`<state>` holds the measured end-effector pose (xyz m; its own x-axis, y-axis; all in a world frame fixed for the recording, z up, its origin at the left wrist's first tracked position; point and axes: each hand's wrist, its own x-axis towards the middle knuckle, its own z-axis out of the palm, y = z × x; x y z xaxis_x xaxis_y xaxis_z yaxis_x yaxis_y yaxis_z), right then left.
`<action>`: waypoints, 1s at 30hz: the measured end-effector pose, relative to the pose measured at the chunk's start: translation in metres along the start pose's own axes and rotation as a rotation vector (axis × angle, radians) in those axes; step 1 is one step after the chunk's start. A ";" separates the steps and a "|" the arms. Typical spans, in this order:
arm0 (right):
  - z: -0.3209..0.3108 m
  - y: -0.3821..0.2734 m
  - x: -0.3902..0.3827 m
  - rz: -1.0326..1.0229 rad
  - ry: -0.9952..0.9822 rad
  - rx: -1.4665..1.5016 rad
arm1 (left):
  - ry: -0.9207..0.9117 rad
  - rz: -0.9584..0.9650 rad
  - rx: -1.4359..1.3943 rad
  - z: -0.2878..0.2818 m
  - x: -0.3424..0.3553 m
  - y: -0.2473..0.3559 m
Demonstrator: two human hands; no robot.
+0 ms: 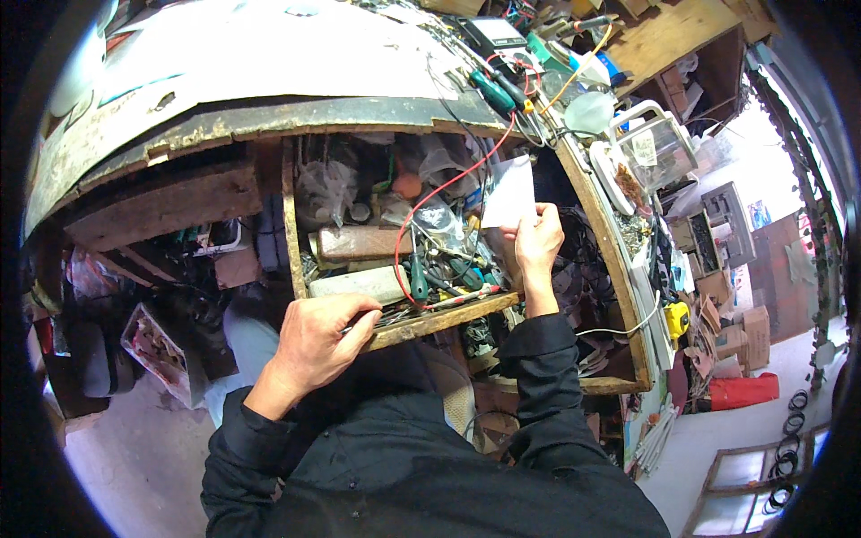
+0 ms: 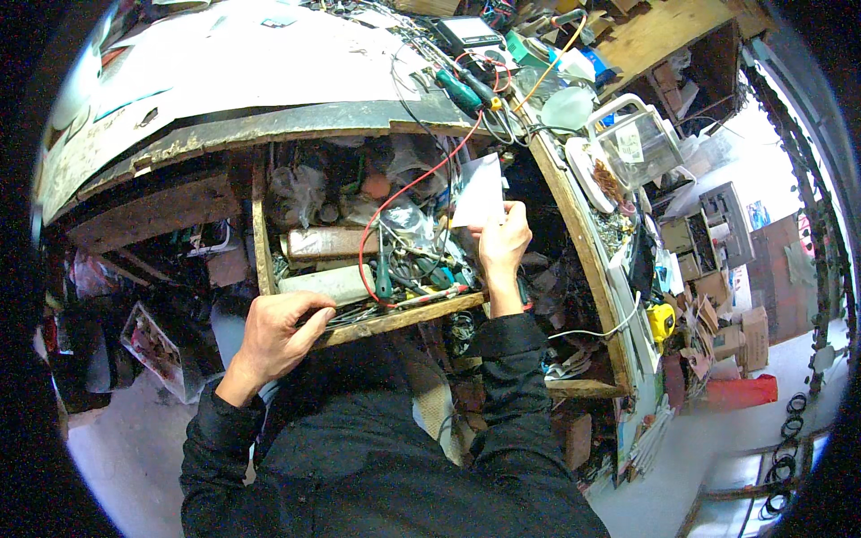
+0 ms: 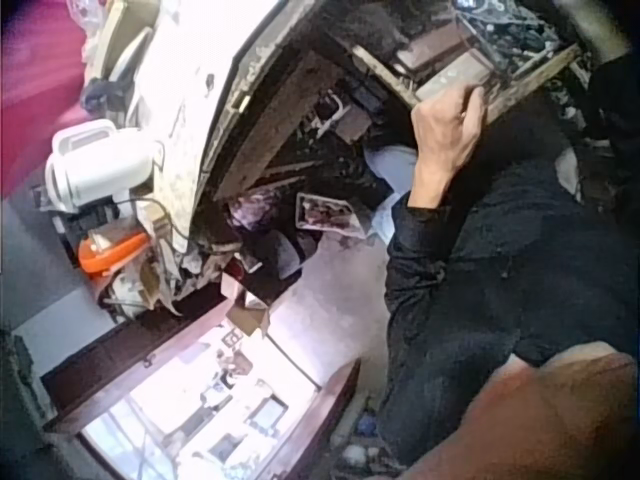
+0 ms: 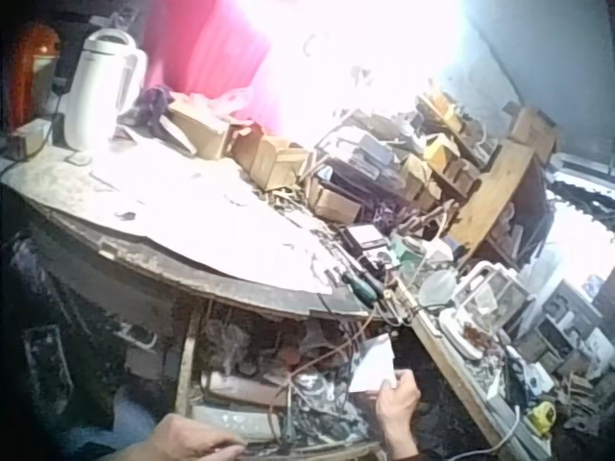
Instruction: The person sits at a cluttered workbench and uses a multimeter to test a small circuit board. They move a kettle, pick up a card, and then probe multiple points on the board with multimeter leads while holding the board in one hand.
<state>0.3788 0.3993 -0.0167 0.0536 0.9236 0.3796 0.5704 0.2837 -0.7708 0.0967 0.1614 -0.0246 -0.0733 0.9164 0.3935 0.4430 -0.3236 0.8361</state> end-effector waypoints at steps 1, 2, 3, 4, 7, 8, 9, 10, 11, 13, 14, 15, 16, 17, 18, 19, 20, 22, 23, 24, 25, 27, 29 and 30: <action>0.000 0.001 0.000 -0.001 0.000 0.008 | -0.006 -0.002 0.007 -0.001 -0.001 -0.001; -0.001 0.001 0.000 -0.004 0.001 0.000 | -0.012 -0.003 0.013 -0.001 -0.002 -0.001; -0.003 0.001 0.002 -0.007 0.002 -0.008 | -0.008 0.004 0.005 0.000 -0.001 -0.002; -0.001 0.000 0.002 -0.011 0.000 -0.012 | -0.002 0.010 0.001 0.001 -0.001 -0.003; -0.001 -0.008 0.001 0.020 -0.012 -0.041 | 0.002 -0.008 -0.009 -0.001 -0.001 -0.001; 0.000 -0.010 0.001 0.029 0.000 -0.029 | 0.005 -0.019 -0.011 -0.002 -0.002 0.000; 0.000 -0.013 0.001 0.037 0.010 -0.016 | 0.006 0.009 0.001 0.001 -0.002 -0.002; 0.005 -0.015 -0.001 0.045 0.009 0.008 | 0.014 0.029 0.024 0.004 -0.006 -0.005; 0.002 0.002 0.003 -0.125 0.098 -0.189 | 0.023 0.059 0.059 0.002 -0.004 -0.008; 0.005 -0.003 0.001 0.043 0.035 0.022 | 0.013 0.082 0.045 0.000 -0.005 -0.009; 0.001 -0.002 0.001 0.077 0.043 0.052 | 0.011 0.101 0.049 0.002 -0.004 -0.010; -0.001 -0.001 0.001 0.097 0.030 0.048 | 0.007 0.119 0.052 0.002 -0.004 -0.011; -0.002 -0.005 -0.001 0.060 -0.016 0.042 | 0.007 0.096 0.043 0.000 -0.004 -0.010; -0.003 -0.003 -0.001 0.059 -0.030 0.048 | 0.001 0.079 0.017 0.000 -0.004 -0.008; -0.003 -0.003 0.000 0.050 -0.023 0.034 | -0.015 0.054 0.010 -0.002 -0.004 -0.005; -0.002 -0.007 -0.002 0.045 -0.018 0.024 | -0.018 0.058 0.020 -0.003 -0.004 -0.004; -0.002 -0.008 -0.003 0.046 -0.042 0.010 | -0.022 0.061 0.028 -0.004 -0.004 -0.004; -0.004 -0.009 -0.004 0.053 -0.083 -0.024 | -0.034 0.074 0.023 -0.005 -0.004 -0.005; -0.004 -0.011 -0.004 0.052 -0.088 -0.026 | -0.049 0.072 0.025 -0.007 -0.004 -0.005; -0.004 -0.014 -0.005 0.051 -0.093 -0.028 | -0.064 0.071 0.026 -0.009 -0.004 -0.003; -0.005 -0.014 -0.006 0.052 -0.095 -0.033 | -0.082 0.071 0.024 -0.011 -0.003 -0.002; -0.008 -0.010 -0.008 0.047 -0.073 -0.059 | -0.125 0.053 0.003 -0.011 -0.004 -0.001; -0.010 -0.011 -0.009 0.043 -0.059 -0.063 | -0.152 0.054 -0.005 -0.013 -0.002 0.002; -0.009 -0.012 -0.011 0.045 -0.058 -0.054 | -0.161 0.060 -0.004 -0.016 -0.001 0.006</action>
<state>0.3787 0.3837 -0.0071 0.0335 0.9488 0.3142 0.6122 0.2290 -0.7568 0.0848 0.1548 -0.0143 0.0972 0.9214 0.3764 0.4390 -0.3791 0.8146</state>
